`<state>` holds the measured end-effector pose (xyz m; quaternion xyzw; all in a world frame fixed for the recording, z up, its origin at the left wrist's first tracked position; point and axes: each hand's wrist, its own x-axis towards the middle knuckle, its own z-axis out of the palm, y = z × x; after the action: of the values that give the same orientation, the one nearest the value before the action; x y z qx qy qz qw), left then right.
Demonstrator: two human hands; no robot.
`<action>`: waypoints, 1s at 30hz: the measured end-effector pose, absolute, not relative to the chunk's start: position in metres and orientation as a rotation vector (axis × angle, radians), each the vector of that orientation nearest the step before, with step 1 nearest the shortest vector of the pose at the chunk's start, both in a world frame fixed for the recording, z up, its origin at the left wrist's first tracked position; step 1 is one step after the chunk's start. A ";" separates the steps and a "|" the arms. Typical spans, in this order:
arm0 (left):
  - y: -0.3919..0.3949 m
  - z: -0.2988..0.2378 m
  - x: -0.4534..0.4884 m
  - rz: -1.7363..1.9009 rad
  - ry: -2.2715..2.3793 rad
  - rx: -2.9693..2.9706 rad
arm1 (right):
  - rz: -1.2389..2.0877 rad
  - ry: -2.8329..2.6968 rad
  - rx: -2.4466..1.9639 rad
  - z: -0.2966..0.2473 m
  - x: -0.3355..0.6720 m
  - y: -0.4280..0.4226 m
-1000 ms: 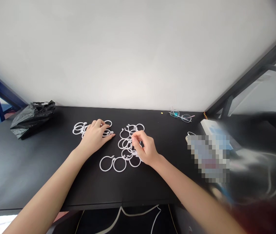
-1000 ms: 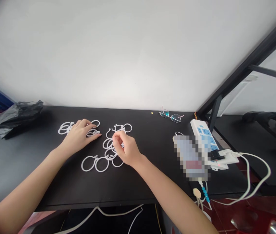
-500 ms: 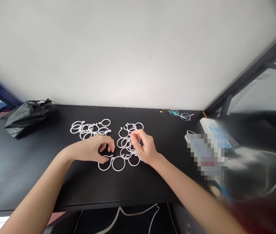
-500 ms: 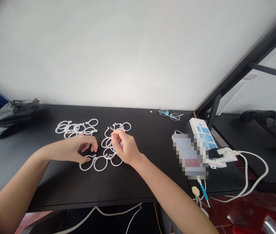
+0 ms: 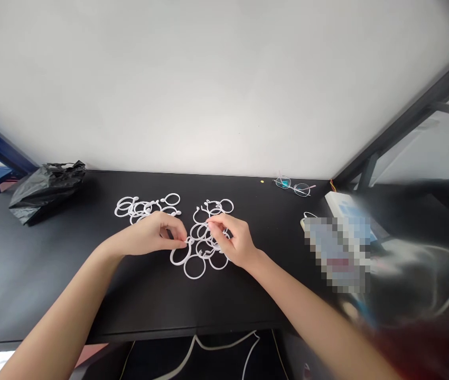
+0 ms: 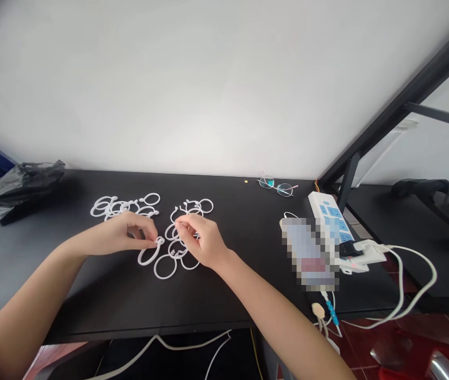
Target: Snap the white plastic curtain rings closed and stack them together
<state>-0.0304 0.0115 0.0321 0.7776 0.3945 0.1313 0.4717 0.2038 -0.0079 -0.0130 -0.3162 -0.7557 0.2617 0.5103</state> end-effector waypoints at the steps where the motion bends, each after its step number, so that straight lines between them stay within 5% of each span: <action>1: 0.012 0.032 -0.029 0.372 0.963 1.874 | 0.670 -1.822 -0.740 -0.012 0.203 -0.008; 18: 0.008 0.017 -0.001 0.937 0.945 1.430 | 1.360 -1.500 -0.883 -0.001 0.202 -0.006; 30: -0.006 0.007 0.014 0.792 0.954 1.766 | 1.111 -1.449 -0.883 -0.009 0.201 -0.006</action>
<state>0.0144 -0.0056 0.0068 0.7214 0.3897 0.3235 0.4723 0.2007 -0.0062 -0.0094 -0.3695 -0.6065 0.4649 0.5287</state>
